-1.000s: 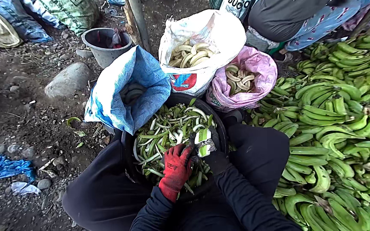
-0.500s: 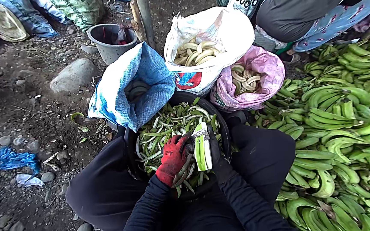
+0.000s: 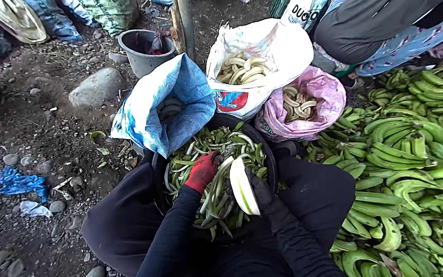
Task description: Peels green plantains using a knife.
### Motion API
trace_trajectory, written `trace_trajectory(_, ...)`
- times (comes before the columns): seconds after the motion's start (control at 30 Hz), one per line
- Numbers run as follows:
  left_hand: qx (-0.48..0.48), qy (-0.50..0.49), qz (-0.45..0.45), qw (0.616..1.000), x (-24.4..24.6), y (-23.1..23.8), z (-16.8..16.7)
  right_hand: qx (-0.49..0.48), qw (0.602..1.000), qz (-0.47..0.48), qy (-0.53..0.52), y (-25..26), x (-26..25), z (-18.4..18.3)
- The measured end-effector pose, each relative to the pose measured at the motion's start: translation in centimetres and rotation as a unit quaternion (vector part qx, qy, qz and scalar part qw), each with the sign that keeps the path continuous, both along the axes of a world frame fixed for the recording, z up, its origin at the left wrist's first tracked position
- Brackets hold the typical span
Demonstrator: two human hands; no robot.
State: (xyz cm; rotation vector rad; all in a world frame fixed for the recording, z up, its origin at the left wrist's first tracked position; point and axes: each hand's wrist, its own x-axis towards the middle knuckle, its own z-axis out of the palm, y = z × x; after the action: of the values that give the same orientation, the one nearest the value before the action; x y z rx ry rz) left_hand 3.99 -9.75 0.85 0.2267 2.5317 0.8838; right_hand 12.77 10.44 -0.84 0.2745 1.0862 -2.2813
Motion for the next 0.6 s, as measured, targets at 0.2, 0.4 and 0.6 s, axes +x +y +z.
trace_trajectory(0.2, 0.073, 0.096, -0.015, 0.993, 3.5, 0.4, 0.5, -0.057, 0.985, -0.163, -0.019, 0.7, -2.6, -0.4)
trace_trajectory(0.4, 0.039, 0.248, -0.144, 0.957, 8.5, 1.8, 0.4, -0.034, 0.976, -0.214, -0.035, 0.8, -3.7, -1.1)
trace_trajectory(0.6, 0.034, 0.332, -0.135, 0.933, 9.7, 1.5, -0.8, -0.048, 0.975, -0.199, -0.089, 1.0, -3.7, -0.3)
